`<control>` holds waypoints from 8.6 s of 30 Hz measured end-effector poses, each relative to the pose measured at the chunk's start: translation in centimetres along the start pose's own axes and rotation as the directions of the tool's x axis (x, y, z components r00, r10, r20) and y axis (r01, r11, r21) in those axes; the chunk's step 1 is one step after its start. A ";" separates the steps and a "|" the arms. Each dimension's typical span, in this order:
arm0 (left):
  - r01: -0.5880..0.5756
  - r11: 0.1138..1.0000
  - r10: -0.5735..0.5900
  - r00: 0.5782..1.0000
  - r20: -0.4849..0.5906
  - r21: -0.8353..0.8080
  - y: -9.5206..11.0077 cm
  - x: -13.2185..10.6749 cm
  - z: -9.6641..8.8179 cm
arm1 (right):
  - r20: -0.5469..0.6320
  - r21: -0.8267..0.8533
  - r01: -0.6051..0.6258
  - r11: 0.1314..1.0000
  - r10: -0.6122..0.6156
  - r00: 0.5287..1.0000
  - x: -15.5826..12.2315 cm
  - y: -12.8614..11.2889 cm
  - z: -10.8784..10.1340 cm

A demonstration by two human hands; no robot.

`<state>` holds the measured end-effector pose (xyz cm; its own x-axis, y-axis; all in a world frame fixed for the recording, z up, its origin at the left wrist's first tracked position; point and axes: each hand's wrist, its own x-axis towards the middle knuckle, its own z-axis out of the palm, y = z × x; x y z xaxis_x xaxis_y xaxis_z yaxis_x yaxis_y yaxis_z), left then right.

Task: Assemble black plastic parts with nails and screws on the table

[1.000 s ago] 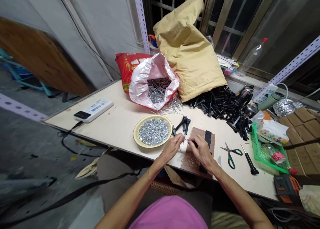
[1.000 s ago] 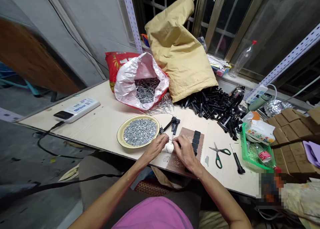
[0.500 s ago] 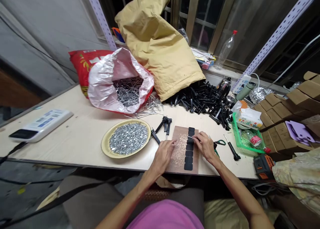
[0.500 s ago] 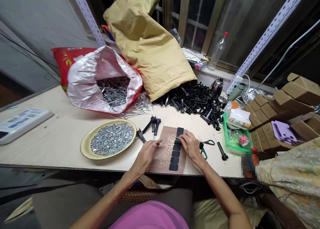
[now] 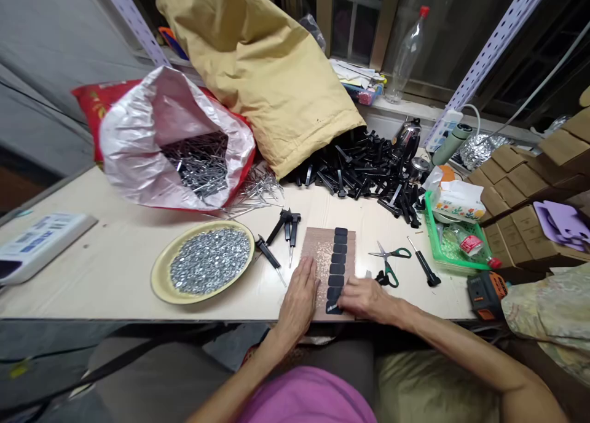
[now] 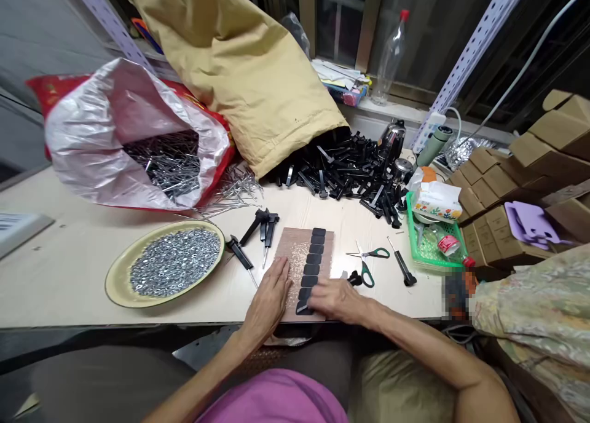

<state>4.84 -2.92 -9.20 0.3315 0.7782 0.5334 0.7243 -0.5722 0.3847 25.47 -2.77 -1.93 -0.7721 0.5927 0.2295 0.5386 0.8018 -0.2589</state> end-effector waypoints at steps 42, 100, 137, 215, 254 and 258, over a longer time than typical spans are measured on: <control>0.246 0.968 -0.248 0.968 0.028 0.039 -3.1 0.0 -8.2 | 0.785 0.589 -0.138 -0.796 0.523 0.331 0.9 -8.9 10.2; 0.279 -0.171 -0.758 0.576 0.307 -0.945 -7.6 6.1 -14.3 | -0.350 0.005 -0.214 0.977 0.202 0.914 19.1 -6.3 1.3; 0.473 -0.005 -0.637 0.678 0.367 -0.881 -4.4 6.7 -12.0 | -0.285 0.078 -0.374 0.924 0.380 0.880 14.0 -5.8 0.2; 0.161 0.913 -0.166 0.986 0.019 -0.374 0.0 1.8 -1.3 | 0.862 0.507 -0.524 -0.684 0.396 0.316 -1.4 -11.5 4.5; 0.709 0.608 -0.764 0.644 -0.021 -0.357 -11.6 5.4 -12.1 | -0.540 0.124 0.010 0.992 0.059 0.840 18.0 -2.5 0.1; 0.607 0.347 -0.812 0.575 0.095 -0.715 -11.5 5.8 -12.9 | -0.403 0.266 -0.060 0.962 0.168 0.900 19.1 -5.1 0.0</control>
<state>-9.42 4.82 -0.83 -0.3404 0.9371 -0.0769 0.0202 0.0891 0.9958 8.02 4.47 3.81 -0.4684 0.6987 0.5408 0.4747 0.7153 -0.5129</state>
